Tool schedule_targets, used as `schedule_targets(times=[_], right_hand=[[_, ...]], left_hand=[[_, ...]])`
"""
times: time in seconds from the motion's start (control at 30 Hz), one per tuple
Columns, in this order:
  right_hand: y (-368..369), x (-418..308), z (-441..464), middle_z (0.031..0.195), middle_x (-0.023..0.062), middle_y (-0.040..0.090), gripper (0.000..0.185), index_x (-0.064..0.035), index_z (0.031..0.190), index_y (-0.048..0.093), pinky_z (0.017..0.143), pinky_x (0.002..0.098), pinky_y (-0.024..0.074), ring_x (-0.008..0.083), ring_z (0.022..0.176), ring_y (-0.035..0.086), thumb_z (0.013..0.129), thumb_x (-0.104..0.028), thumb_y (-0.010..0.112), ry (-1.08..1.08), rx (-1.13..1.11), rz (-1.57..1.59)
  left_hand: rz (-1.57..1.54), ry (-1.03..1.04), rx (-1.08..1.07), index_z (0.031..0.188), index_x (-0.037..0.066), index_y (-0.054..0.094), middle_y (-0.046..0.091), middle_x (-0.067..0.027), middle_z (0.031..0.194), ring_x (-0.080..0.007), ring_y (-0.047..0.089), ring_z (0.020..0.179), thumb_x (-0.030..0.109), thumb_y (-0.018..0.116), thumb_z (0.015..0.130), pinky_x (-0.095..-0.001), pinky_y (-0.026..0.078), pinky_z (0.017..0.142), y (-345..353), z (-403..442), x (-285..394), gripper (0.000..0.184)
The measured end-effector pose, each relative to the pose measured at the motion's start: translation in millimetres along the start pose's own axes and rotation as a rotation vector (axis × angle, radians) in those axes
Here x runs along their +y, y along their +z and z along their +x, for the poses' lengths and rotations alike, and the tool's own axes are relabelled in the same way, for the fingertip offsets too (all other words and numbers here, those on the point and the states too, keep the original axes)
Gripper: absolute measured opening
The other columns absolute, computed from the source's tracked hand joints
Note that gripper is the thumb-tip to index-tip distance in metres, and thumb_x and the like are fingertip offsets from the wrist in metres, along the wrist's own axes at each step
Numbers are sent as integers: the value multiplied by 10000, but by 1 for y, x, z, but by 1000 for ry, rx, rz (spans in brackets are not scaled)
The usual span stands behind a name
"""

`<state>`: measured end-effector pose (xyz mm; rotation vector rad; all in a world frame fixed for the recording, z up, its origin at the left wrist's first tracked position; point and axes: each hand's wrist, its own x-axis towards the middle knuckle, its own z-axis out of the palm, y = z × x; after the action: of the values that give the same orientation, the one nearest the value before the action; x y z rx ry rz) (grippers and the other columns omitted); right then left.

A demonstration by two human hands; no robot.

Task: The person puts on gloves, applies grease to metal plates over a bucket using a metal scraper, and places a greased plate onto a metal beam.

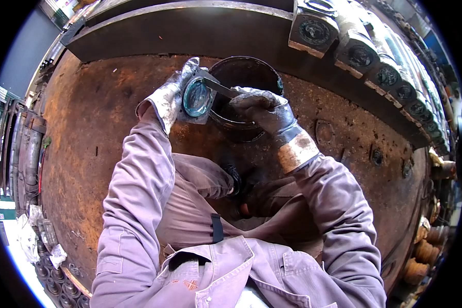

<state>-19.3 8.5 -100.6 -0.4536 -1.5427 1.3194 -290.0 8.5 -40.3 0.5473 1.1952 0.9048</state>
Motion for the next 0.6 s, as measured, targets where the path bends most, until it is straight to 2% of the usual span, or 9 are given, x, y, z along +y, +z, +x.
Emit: schedule_targets(times=[0.1,0.13,0.2,0.3,0.33,0.47,0.5,0.53,0.6], right_hand=[[26,-12,-2,1095,103,791,340,-21,994,794,1014,355,586,216,1029,757,821,224,634,129,116,45],[28,-8,-1,1107,112,791,347,-34,1005,803,1011,369,581,232,1054,754,813,207,644,8,91,-46],[33,-6,-7,1123,124,789,348,-44,1010,806,1001,367,581,242,1062,754,804,193,656,-50,78,-131],[41,-15,-16,1200,148,771,281,-70,988,804,935,341,590,283,1089,749,790,104,707,-108,3,-351],[44,-24,-20,1223,149,763,272,-68,996,800,921,344,593,284,1082,751,794,90,710,-69,-23,-379],[47,-51,-30,1289,146,736,260,-76,1023,789,881,357,604,306,1036,755,791,31,738,-30,-172,-425],[45,-54,-29,1289,146,736,260,-76,1023,789,881,357,604,306,1036,755,791,31,738,-31,-175,-424],[42,-56,-28,1295,134,732,250,-81,1025,786,864,367,609,316,1024,753,791,0,749,-30,-285,-502],[32,-47,-27,1272,110,736,226,-104,1020,789,831,393,613,332,999,746,800,-68,758,-79,-382,-615]], left_hand=[[-22,6,-18,1539,109,502,612,-71,1491,-256,558,1356,615,466,1078,-581,426,1186,1,8,0,686],[-30,11,-26,1539,104,500,615,-74,1487,-255,562,1352,614,467,1077,-581,428,1186,0,11,0,689],[-57,27,-48,1539,94,496,621,-80,1480,-253,569,1345,612,470,1077,-580,430,1186,0,15,-1,695],[-59,55,-136,1571,116,459,526,-95,1578,-294,471,1456,575,440,1096,-604,304,1265,-5,12,1,661],[-58,54,-135,1571,116,459,526,-95,1578,-294,471,1456,575,440,1096,-604,304,1265,-7,11,1,661],[-1546,-271,-336,1637,175,355,305,-48,1707,-338,193,1587,540,418,1091,-617,105,1315,-18,6,-2,660],[-1734,-307,-358,1645,182,342,278,-42,1723,-344,158,1604,536,416,1091,-619,80,1321,-20,6,-2,662],[-1921,-351,-379,1653,189,329,250,-36,1739,-350,123,1620,532,413,1090,-620,55,1328,-22,6,-2,664],[-1916,-319,-328,1640,177,355,310,-40,1707,-329,213,1580,512,413,1107,-606,132,1307,-23,7,-2,632]])
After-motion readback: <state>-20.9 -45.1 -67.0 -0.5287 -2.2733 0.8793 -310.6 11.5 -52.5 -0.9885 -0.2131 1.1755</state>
